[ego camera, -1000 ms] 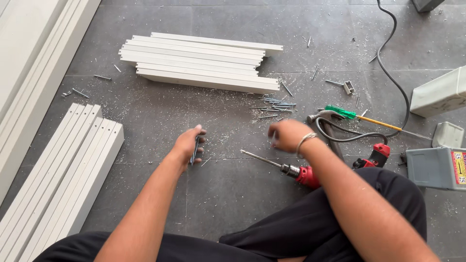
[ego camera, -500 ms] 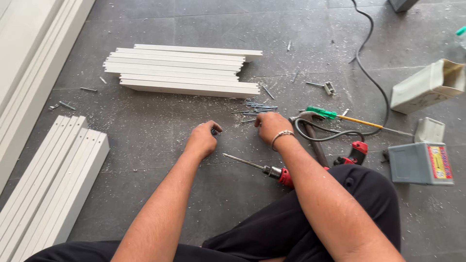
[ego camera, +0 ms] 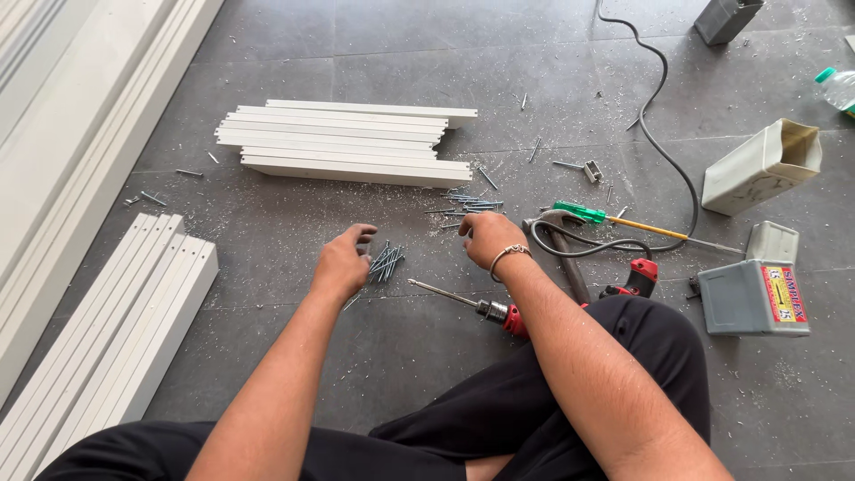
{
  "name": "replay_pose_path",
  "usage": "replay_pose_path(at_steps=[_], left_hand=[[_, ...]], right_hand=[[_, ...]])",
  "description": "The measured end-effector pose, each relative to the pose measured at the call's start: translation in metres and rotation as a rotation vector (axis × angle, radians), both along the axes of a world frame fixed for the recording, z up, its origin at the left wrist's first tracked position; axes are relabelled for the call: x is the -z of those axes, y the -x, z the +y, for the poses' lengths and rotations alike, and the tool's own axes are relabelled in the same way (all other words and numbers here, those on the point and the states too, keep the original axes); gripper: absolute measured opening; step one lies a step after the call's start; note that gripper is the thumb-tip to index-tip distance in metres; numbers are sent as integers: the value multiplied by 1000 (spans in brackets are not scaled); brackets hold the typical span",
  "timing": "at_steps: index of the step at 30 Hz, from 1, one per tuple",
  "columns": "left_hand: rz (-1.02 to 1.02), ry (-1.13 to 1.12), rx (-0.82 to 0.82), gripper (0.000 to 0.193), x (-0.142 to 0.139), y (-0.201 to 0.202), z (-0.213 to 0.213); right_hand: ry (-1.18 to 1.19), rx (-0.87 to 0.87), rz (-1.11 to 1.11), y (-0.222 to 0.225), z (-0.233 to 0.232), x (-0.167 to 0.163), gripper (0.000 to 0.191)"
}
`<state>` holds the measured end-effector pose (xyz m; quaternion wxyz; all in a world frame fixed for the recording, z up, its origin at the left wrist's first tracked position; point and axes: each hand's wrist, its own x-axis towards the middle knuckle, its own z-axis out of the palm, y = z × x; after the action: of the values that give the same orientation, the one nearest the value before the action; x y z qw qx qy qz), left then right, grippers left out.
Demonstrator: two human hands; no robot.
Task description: The person sits on the floor and gathers scattered screws into a pile, then picks up a box of screws and sorts them by hand. The person places some screws onto white profiles and continues to handle the screws and profiles.
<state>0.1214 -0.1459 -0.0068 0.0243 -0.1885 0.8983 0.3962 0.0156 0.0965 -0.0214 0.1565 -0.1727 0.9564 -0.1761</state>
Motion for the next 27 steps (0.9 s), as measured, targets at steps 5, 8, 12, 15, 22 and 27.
replay_pose_path(at_steps=[5, 8, 12, 15, 22, 27], left_hand=[[102, -9, -40, 41, -8, -36, -10], [44, 4, -134, 28, -18, -58, -16], [-88, 107, -195, 31, -30, -90, -29], [145, 106, -304, 24, -31, -111, -36], [162, -59, -482, 23, -28, -110, -25], [166, 18, -389, 24, -31, -112, -13]], right_hand=[[131, 22, 10, -10, 6, -6, 19], [265, 91, -19, -20, 6, -7, 20], [511, 187, -22, -36, 4, -12, 24], [844, 396, -251, -45, 9, -23, 28], [1379, 700, -515, -64, 36, -46, 35], [1433, 811, -489, -77, 48, -52, 43]])
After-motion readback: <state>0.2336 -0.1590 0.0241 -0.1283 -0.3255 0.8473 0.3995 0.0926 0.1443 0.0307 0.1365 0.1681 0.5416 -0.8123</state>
